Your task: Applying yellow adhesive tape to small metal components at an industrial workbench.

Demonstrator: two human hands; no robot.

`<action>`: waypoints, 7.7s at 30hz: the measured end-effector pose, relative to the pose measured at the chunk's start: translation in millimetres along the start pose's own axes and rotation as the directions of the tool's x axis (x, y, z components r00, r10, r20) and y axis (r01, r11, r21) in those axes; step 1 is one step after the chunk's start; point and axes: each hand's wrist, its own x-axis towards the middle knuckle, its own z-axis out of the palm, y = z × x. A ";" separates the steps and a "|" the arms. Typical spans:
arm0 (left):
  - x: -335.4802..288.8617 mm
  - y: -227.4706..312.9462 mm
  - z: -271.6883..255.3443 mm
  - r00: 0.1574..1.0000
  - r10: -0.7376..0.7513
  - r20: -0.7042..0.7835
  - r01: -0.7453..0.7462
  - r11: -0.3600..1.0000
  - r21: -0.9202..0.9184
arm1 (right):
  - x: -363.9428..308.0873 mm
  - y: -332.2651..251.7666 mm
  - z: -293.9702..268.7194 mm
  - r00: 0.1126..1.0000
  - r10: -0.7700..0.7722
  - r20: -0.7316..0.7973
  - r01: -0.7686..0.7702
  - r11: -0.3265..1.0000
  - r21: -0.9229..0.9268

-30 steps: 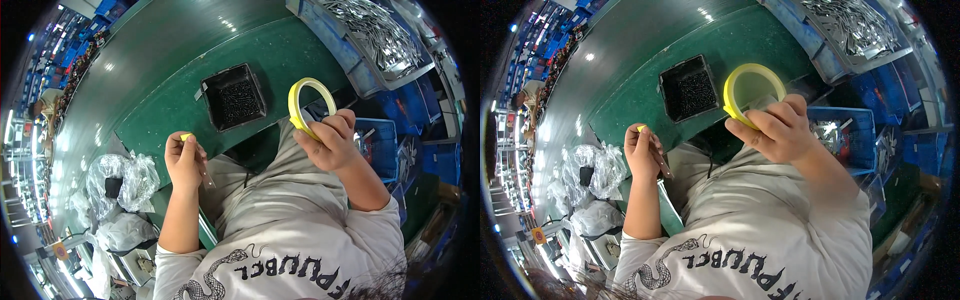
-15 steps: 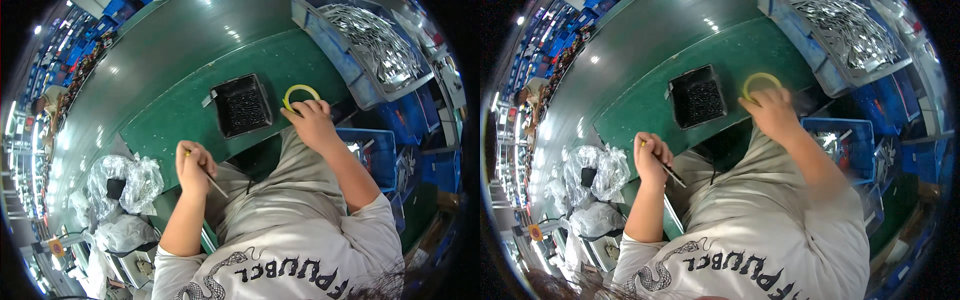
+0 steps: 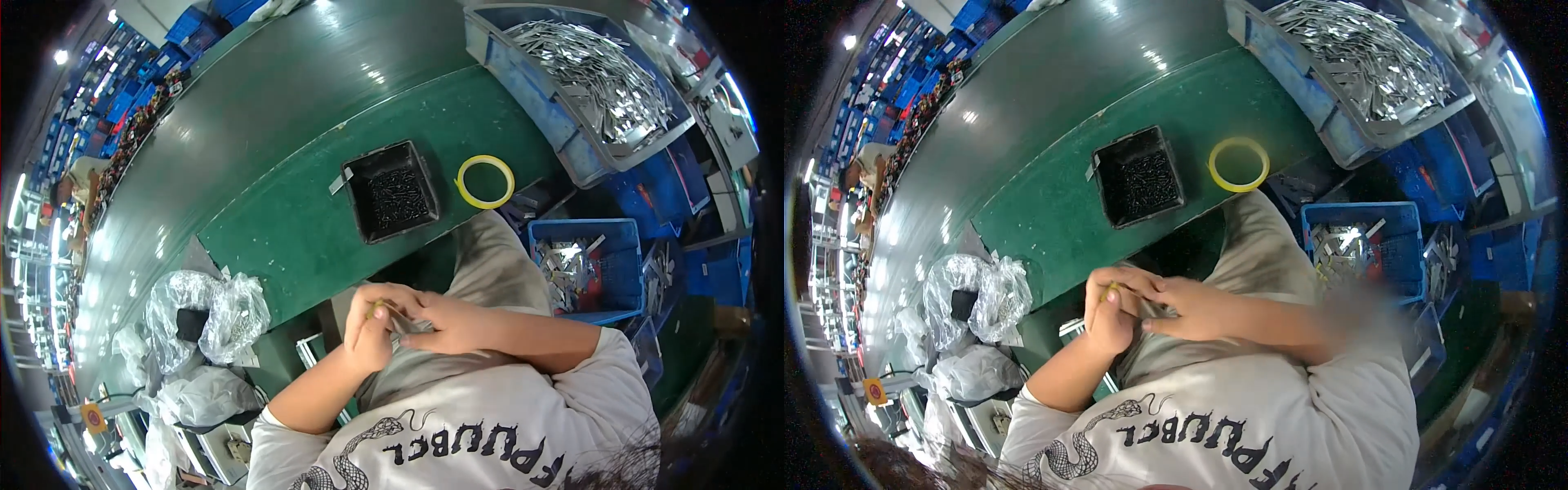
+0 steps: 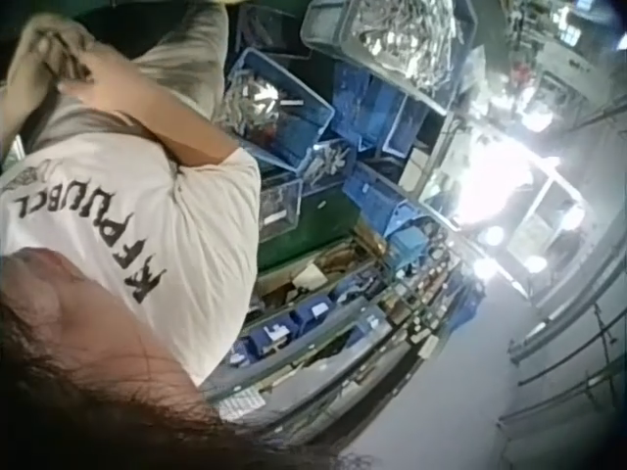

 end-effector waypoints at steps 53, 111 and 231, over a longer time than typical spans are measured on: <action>22.2 -24.5 -60.0 0.534 -0.806 0.255 0.186 0.406 0.895 | 6.6 -8.2 -414.7 0.577 0.451 -0.681 -0.785 0.078 -0.615; 13.8 -4.9 -26.3 0.743 -0.647 0.169 0.661 0.673 -0.331 | -23.2 -20.4 -100.5 0.867 -0.088 -0.490 -0.244 0.784 -0.571; 3.2 -1.6 -16.1 0.857 -0.507 -0.091 0.495 0.860 -0.125 | 2.3 -56.3 -66.2 0.955 -0.298 -0.015 0.129 0.460 -0.878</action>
